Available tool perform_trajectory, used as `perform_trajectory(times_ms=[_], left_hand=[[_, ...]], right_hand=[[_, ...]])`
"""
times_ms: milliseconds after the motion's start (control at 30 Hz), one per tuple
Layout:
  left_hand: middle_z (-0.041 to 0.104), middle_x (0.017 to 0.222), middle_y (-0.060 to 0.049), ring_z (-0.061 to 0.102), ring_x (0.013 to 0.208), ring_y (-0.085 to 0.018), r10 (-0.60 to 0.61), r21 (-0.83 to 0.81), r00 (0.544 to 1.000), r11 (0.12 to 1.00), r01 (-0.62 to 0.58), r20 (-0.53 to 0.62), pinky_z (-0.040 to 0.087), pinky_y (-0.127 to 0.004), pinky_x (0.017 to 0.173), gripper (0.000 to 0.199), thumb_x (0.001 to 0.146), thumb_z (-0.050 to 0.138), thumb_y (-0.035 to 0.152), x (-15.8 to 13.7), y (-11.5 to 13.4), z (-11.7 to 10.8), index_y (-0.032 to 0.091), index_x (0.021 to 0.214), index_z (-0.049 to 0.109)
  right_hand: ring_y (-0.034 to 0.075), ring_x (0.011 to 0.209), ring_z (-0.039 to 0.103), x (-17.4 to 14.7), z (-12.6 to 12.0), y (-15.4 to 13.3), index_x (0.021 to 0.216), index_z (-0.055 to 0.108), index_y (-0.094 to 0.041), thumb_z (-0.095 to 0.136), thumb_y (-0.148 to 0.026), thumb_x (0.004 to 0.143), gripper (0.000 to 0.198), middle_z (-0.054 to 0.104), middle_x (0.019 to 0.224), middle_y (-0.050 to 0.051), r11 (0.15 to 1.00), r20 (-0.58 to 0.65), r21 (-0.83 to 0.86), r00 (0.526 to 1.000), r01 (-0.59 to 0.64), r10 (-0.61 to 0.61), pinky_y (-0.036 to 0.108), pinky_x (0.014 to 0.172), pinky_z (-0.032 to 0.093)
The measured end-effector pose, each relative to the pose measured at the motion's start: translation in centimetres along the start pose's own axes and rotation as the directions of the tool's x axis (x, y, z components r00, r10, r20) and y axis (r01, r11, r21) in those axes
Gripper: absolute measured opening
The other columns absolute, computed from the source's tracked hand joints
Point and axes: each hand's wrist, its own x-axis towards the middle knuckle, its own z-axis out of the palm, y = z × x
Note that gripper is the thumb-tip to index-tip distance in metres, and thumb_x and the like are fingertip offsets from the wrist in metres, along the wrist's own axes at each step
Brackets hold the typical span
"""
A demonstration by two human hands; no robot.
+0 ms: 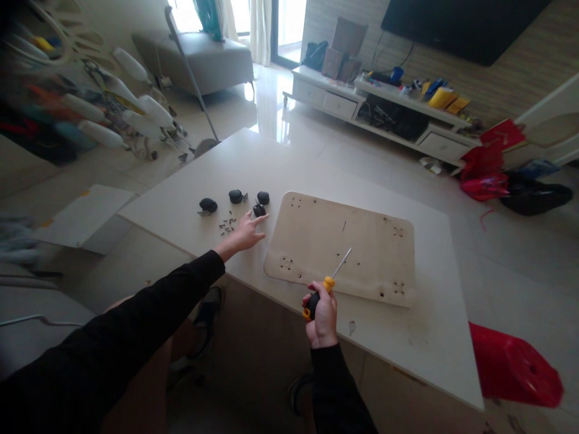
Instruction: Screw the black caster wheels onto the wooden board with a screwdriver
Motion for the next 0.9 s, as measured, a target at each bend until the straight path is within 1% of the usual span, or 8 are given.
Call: perform_trajectory(times_ms=[133,233,333,500,633,800,900], left_hand=[[0.026,0.176,-0.021,0.01,0.168,-0.044,0.027,0.04,1.0,0.999,-0.027,0.001,0.022,-0.056,0.133,0.081,0.091,0.071,0.024,0.2,-0.1,0.2,0.027,0.167,0.043],[0.024,0.177,-0.021,0.01,0.168,-0.044,0.047,0.061,0.999,0.997,-0.046,-0.014,0.021,-0.058,0.133,0.082,0.09,0.071,0.023,0.2,-0.2,0.1,0.026,0.167,0.043],[0.023,0.177,-0.021,0.014,0.168,-0.044,0.049,0.079,0.998,0.996,-0.046,-0.035,0.023,-0.056,0.133,0.077,0.09,0.071,0.024,0.0,-0.5,-0.2,0.024,0.164,0.048],[0.028,0.176,-0.021,0.022,0.166,-0.042,0.075,0.127,0.994,0.99,-0.065,-0.076,0.026,-0.054,0.132,0.066,0.091,0.069,0.026,-0.4,-1.1,-0.6,0.021,0.155,0.055],[0.026,0.176,-0.022,0.025,0.164,-0.044,0.043,0.108,0.997,0.994,-0.036,-0.064,0.03,-0.056,0.129,0.063,0.089,0.07,0.024,-0.6,-1.3,-1.2,0.02,0.151,0.055],[0.028,0.175,-0.024,0.026,0.164,-0.043,0.023,0.115,0.996,0.993,-0.014,-0.083,0.029,-0.056,0.13,0.055,0.089,0.07,0.024,-0.6,-1.3,-1.9,0.018,0.142,0.058],[0.03,0.173,-0.025,0.023,0.165,-0.043,0.027,0.102,0.997,0.995,-0.02,-0.071,0.028,-0.057,0.13,0.053,0.09,0.07,0.023,-0.6,-1.4,-2.1,0.018,0.141,0.059]], right_hand=[[0.005,0.046,0.055,0.1,0.1,0.0,0.081,0.06,-0.019,0.086,-0.035,0.055,0.04,0.067,0.068,-0.009,1.0,0.004,0.0,1.0,-0.015,0.015,0.018,0.042,0.047],[0.005,0.046,0.056,0.2,0.2,-0.1,0.081,0.06,-0.019,0.084,-0.033,0.056,0.037,0.067,0.068,-0.008,1.0,0.002,0.002,1.0,-0.028,0.028,0.017,0.042,0.047],[0.005,0.046,0.055,0.1,0.4,-0.2,0.081,0.059,-0.02,0.082,-0.032,0.059,0.034,0.068,0.067,-0.008,0.999,0.001,0.003,0.999,-0.032,0.032,0.017,0.042,0.046],[0.006,0.044,0.056,0.0,1.0,-0.1,0.083,0.059,-0.021,0.081,-0.031,0.061,0.033,0.068,0.066,-0.009,1.0,0.001,-0.007,1.0,-0.025,0.025,0.017,0.041,0.045],[0.006,0.044,0.056,0.0,1.5,0.1,0.083,0.06,-0.02,0.081,-0.031,0.06,0.033,0.068,0.066,-0.008,1.0,0.003,-0.016,1.0,-0.024,0.024,0.017,0.041,0.045],[0.006,0.044,0.056,0.1,1.9,0.1,0.082,0.059,-0.02,0.081,-0.032,0.059,0.034,0.068,0.065,-0.008,0.999,0.016,-0.025,1.0,-0.023,0.023,0.017,0.041,0.044],[0.006,0.044,0.056,0.1,2.1,0.1,0.082,0.059,-0.02,0.082,-0.034,0.056,0.037,0.068,0.065,-0.008,0.999,0.024,-0.029,1.0,-0.015,0.016,0.017,0.041,0.044]])
